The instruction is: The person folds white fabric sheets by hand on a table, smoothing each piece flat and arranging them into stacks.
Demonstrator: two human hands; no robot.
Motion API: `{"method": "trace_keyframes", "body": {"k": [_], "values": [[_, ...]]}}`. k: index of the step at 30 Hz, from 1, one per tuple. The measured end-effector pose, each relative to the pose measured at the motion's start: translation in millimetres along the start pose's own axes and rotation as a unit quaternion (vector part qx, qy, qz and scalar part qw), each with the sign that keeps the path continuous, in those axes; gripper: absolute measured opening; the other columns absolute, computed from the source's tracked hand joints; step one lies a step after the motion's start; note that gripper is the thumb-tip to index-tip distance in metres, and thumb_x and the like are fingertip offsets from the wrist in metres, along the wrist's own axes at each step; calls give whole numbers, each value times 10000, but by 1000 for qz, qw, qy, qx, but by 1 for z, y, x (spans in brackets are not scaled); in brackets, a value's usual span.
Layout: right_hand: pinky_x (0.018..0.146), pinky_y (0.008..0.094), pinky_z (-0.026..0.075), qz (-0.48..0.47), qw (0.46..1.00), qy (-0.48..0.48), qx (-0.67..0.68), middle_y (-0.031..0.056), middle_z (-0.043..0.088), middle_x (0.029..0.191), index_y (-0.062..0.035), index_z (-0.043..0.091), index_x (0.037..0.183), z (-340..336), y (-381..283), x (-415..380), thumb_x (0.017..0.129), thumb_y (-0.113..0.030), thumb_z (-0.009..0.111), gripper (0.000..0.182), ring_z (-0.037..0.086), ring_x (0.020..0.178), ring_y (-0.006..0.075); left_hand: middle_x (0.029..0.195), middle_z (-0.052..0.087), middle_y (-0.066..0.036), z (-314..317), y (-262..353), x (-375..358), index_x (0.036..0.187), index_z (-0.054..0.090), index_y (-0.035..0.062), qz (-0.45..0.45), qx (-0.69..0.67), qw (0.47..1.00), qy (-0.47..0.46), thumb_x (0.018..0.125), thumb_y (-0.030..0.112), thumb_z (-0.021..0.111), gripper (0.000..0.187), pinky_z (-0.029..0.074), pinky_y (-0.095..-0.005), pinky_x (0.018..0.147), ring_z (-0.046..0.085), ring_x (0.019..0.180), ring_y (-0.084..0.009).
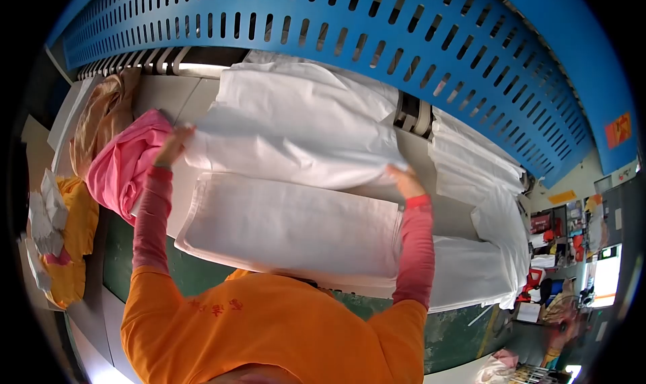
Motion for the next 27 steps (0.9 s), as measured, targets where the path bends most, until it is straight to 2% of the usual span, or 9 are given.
{"method": "trace_keyframes", "body": {"k": [1,2,3,6,10,16,18,23,27], "values": [[482,227,345,-52,998,34,-7,3,506,718,-14,549,888,-18,-25,3,735,-237,698,308,450,567,81,886,566,-105,-21,-25,12,1050,559,37,-155,-234,959,39,774,57,541,277,437,-298,735,535,827,-233],[390,220,189,-99,984,149,11,-65,393,582,-60,521,735,-13,-87,-33,746,-232,693,243,276,429,47,906,578,-70,-42,-46,16,1040,565,55,-277,-455,832,153,802,110,557,244,432,-296,761,541,867,-188],[392,227,202,-168,968,164,92,-44,415,597,-56,519,728,-40,-109,-27,750,-234,694,250,309,439,51,914,581,-39,-100,-4,35,1023,573,66,-330,-500,761,248,821,154,563,221,433,-293,765,544,873,-155],[676,299,450,-317,925,40,204,79,585,852,-2,551,876,-39,-230,-70,847,-171,567,172,566,765,157,901,589,3,-204,39,98,1006,580,68,-181,-556,771,250,834,250,578,250,442,-277,772,554,840,-110],[946,368,355,-412,881,-31,230,161,508,1151,57,421,1178,-30,-330,-133,900,-193,468,377,484,1076,239,948,604,-8,-294,90,149,1034,575,47,-68,-531,811,235,861,205,541,237,419,-271,826,565,868,-120],[832,265,405,-409,905,119,13,94,600,1009,50,562,1037,-61,-352,-97,835,-185,593,312,555,916,165,1010,579,11,-280,76,205,1089,536,59,-41,-496,860,113,873,253,524,291,416,-264,789,537,906,-86],[783,232,405,-409,895,176,-5,66,620,949,31,611,962,-74,-340,-74,804,-203,637,284,556,862,127,853,569,39,-248,54,220,978,568,109,-131,-460,862,170,845,258,564,200,396,-217,707,509,765,-64],[770,247,399,-408,866,272,94,55,603,861,3,613,905,-96,-337,-90,802,-220,642,247,544,819,142,846,574,19,-233,72,227,910,597,84,-68,-518,832,188,826,204,598,146,376,-220,753,513,792,-83],[871,304,367,-448,856,155,206,105,570,969,33,571,957,-117,-330,-133,847,-209,580,266,505,941,170,929,582,-17,-253,129,178,1009,577,26,-18,-533,816,222,849,147,556,201,395,-273,817,524,882,-114]]}}
Point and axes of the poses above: each hand's wrist, its own x-axis towards the middle knuckle, its own z-axis out of the palm, y = z × x, the point moved 9 cm from there along x, towards the middle knuckle
